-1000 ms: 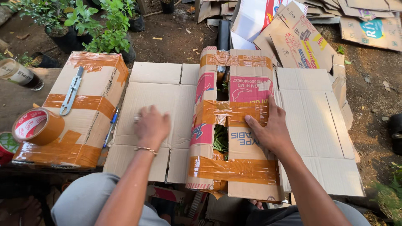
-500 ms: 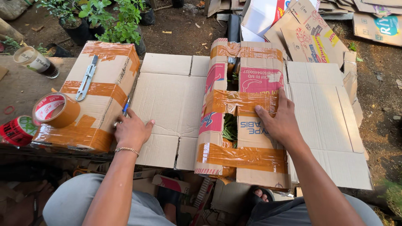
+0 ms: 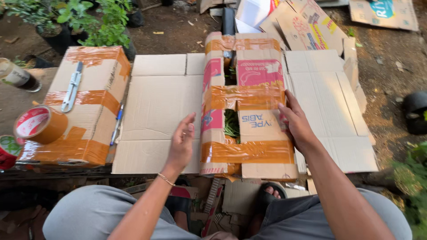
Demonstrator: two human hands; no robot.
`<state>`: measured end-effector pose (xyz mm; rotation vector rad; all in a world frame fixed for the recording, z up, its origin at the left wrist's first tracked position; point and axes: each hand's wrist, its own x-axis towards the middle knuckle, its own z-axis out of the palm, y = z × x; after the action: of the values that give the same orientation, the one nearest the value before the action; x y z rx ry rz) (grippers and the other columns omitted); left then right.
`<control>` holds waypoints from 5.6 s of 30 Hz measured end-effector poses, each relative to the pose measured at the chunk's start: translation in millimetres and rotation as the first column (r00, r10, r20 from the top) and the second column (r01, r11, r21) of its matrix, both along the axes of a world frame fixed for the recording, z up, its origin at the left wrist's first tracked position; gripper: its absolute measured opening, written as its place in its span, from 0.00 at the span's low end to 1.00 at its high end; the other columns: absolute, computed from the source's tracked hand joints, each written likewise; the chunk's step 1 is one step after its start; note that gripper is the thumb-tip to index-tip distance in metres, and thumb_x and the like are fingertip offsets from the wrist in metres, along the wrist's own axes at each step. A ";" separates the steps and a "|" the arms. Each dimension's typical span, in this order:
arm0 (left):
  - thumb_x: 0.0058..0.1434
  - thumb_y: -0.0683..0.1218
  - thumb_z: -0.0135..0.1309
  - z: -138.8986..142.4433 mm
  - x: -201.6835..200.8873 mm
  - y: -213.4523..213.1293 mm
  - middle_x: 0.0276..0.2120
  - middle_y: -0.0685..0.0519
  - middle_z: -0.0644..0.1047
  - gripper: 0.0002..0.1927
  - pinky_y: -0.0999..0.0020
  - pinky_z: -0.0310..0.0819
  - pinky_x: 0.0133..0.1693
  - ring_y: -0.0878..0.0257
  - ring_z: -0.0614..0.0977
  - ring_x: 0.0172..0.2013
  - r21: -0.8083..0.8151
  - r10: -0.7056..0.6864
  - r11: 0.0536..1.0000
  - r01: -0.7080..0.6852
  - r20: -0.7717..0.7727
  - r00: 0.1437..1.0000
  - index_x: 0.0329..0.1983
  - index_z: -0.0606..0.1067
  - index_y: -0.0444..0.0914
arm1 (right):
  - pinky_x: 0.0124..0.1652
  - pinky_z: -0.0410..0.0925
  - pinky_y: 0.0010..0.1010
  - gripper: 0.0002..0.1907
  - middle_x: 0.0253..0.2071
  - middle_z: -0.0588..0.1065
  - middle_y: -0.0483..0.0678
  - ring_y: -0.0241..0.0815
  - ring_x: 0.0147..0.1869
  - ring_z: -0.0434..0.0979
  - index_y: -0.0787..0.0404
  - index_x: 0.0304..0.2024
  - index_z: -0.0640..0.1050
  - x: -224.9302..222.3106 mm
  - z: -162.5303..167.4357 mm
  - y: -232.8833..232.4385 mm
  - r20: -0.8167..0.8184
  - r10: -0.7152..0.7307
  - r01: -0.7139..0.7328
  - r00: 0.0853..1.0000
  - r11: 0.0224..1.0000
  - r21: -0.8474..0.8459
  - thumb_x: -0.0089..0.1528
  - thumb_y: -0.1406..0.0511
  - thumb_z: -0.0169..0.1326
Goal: The person folds the flaps of a flattened cardboard box, cuts along the box edge with a utility knife, and presses the box flat on the bench. They then tear pieces of brown packing tape by hand and press the tape over the box seam to hold it closed.
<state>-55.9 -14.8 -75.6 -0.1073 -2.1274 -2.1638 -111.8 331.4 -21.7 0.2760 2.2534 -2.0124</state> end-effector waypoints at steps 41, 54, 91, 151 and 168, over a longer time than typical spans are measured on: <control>0.47 0.76 0.60 3.9 47.9 -13.1 0.70 0.34 0.58 0.66 0.45 0.44 0.69 0.46 0.64 0.68 -0.939 -0.349 0.333 -0.087 -0.209 0.914 0.72 0.49 0.28 | 0.69 0.38 0.58 0.71 0.68 0.55 0.74 0.64 0.73 0.54 0.78 0.69 0.32 86.0 -29.1 47.0 -0.097 0.754 -0.198 0.649 0.291 0.936 0.48 0.48 0.64; 0.45 0.77 0.60 -6.4 57.9 -1.9 0.64 0.31 0.67 0.69 0.42 0.50 0.67 0.43 0.69 0.65 -0.894 -0.295 0.409 -0.182 -0.319 0.901 0.71 0.50 0.23 | 0.72 0.38 0.50 0.68 0.70 0.51 0.74 0.64 0.70 0.60 0.77 0.71 0.34 95.4 -28.1 55.2 -0.123 0.726 -0.259 0.677 0.392 0.883 0.50 0.55 0.67; 0.51 0.44 0.60 23.5 51.1 -59.1 0.76 0.50 0.56 0.48 0.43 0.47 0.67 0.49 0.59 0.70 -0.995 -0.375 0.082 0.047 0.013 0.927 0.76 0.56 0.51 | 0.72 0.43 0.46 0.47 0.79 0.51 0.54 0.52 0.79 0.46 0.59 0.74 0.55 87.6 -10.8 85.0 0.098 0.717 -0.149 0.690 0.008 0.989 0.53 0.66 0.56; 0.44 0.68 0.69 15.1 71.9 8.6 0.62 0.41 0.73 0.52 0.34 0.42 0.69 0.44 0.68 0.68 -0.852 -0.190 0.504 -0.145 -0.273 0.943 0.65 0.68 0.33 | 0.66 0.58 0.51 0.70 0.54 0.75 0.64 0.66 0.61 0.73 0.69 0.73 0.36 109.0 -26.1 53.8 -0.237 0.649 -0.107 0.723 0.443 0.890 0.46 0.53 0.69; 0.39 0.71 0.67 11.7 72.5 8.1 0.68 0.36 0.62 0.65 0.35 0.36 0.67 0.45 0.63 0.68 -0.881 -0.209 0.470 -0.063 -0.180 0.961 0.70 0.56 0.27 | 0.64 0.55 0.51 0.76 0.58 0.69 0.68 0.66 0.59 0.71 0.74 0.71 0.35 107.1 -24.9 54.2 -0.176 0.670 -0.161 0.722 0.409 0.898 0.42 0.48 0.72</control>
<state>16.6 -6.7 -63.9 -0.5399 -2.8252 -0.7184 -4.7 385.5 -46.5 -0.8692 3.0157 -0.5860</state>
